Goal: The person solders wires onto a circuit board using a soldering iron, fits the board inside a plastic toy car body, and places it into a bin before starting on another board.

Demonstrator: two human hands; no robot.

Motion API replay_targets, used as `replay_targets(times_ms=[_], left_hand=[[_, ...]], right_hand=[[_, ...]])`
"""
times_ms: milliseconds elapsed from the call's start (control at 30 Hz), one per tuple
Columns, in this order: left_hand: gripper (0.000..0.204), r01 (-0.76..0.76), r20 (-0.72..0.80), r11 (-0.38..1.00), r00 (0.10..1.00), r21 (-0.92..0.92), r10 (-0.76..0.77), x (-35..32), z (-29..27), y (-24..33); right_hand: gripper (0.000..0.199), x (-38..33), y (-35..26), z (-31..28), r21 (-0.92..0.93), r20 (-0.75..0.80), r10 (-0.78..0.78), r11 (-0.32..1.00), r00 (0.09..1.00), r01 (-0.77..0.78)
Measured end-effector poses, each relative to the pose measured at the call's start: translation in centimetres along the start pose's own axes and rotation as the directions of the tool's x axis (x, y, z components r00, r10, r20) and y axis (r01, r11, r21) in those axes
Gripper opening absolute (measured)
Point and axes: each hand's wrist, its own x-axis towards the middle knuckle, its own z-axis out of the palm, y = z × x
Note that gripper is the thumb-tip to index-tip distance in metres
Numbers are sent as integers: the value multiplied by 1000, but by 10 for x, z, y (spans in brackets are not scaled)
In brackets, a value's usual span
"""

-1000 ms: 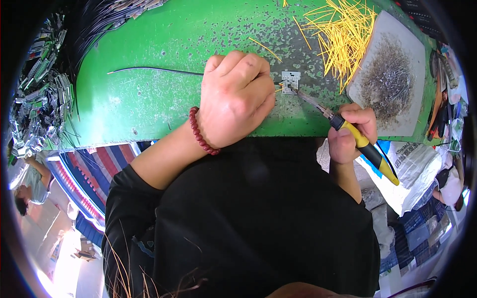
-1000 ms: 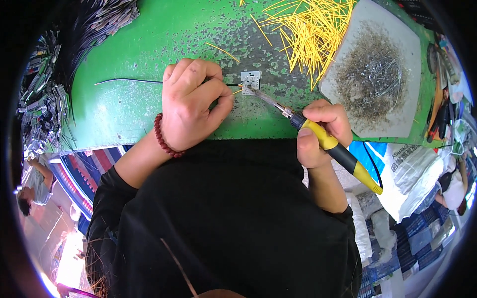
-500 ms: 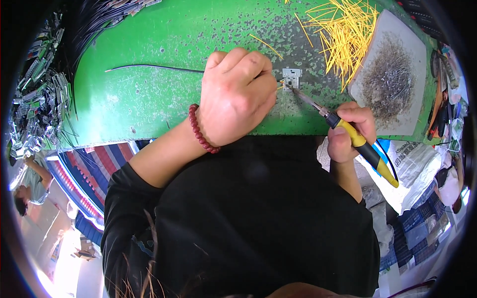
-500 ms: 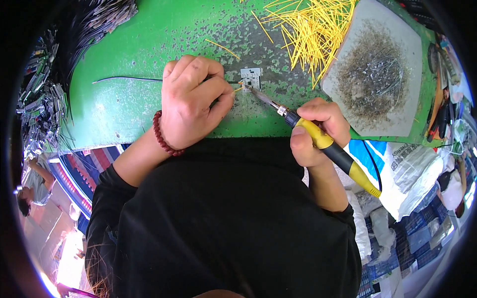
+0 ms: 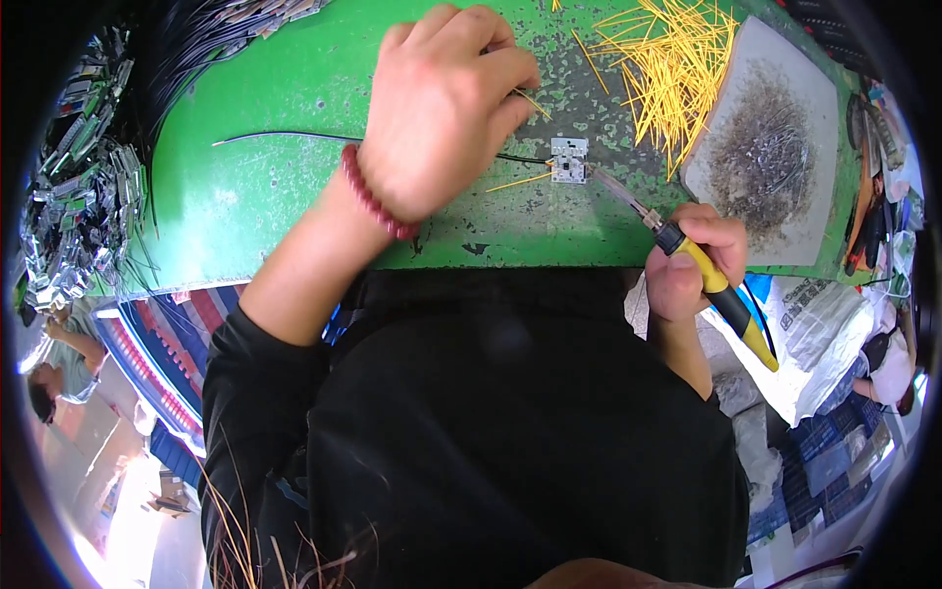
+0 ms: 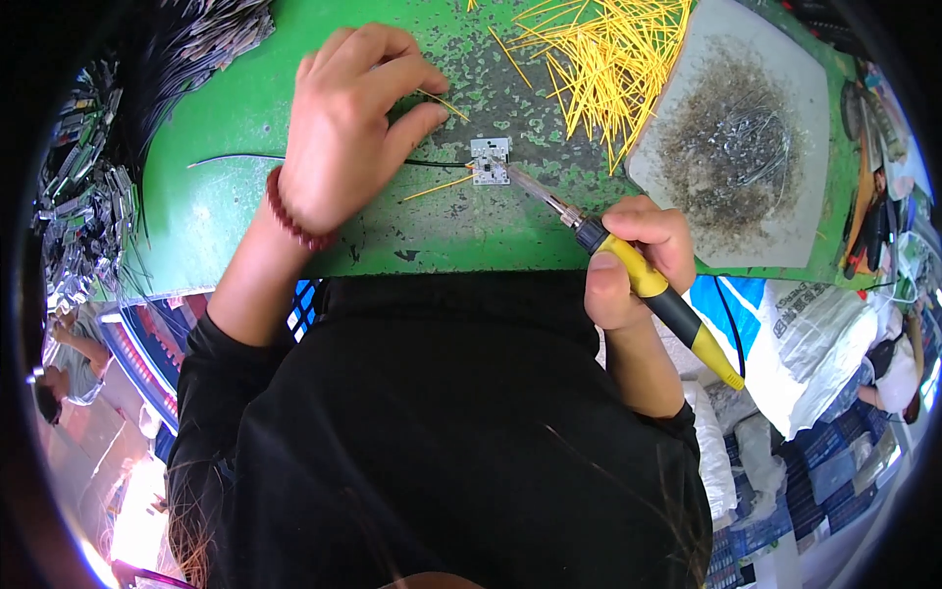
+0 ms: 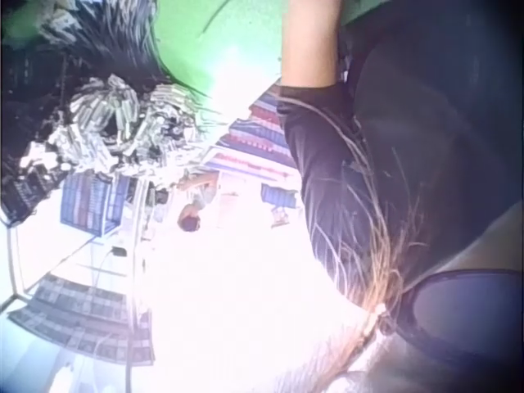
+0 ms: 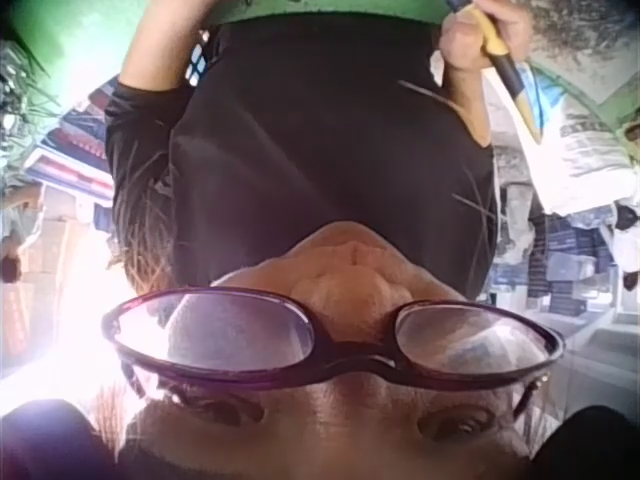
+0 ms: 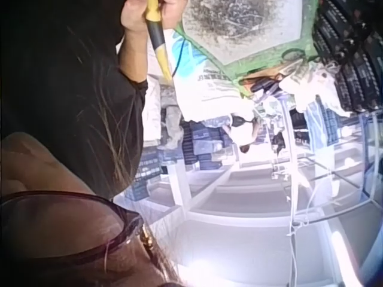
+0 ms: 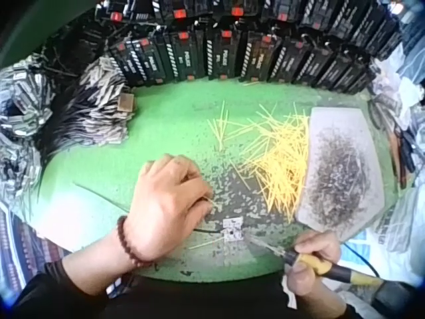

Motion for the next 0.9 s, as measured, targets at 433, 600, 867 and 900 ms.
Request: replay_targets(times_ms=[433,600,867,900], left_hand=[[15,7,-37,961,999,-277,-18,-22,2,25],[16,-24,-63,989,998,-146,15,-38,10,36],[11,-27,-97,999,995,-20,25,-40,24,34],[11,-27,-98,999,995,-20,25,-40,25,34]], right_hand=[[30,-2,5,-2,30,-20,-49,998,999,49],[31,1,3,-3,57,21,-31,998,999,30],[44,-1,1,-1,28,24,-8,1000,1000,8],[45,-1,1,-2,17,34,-10,1000,999,10]])
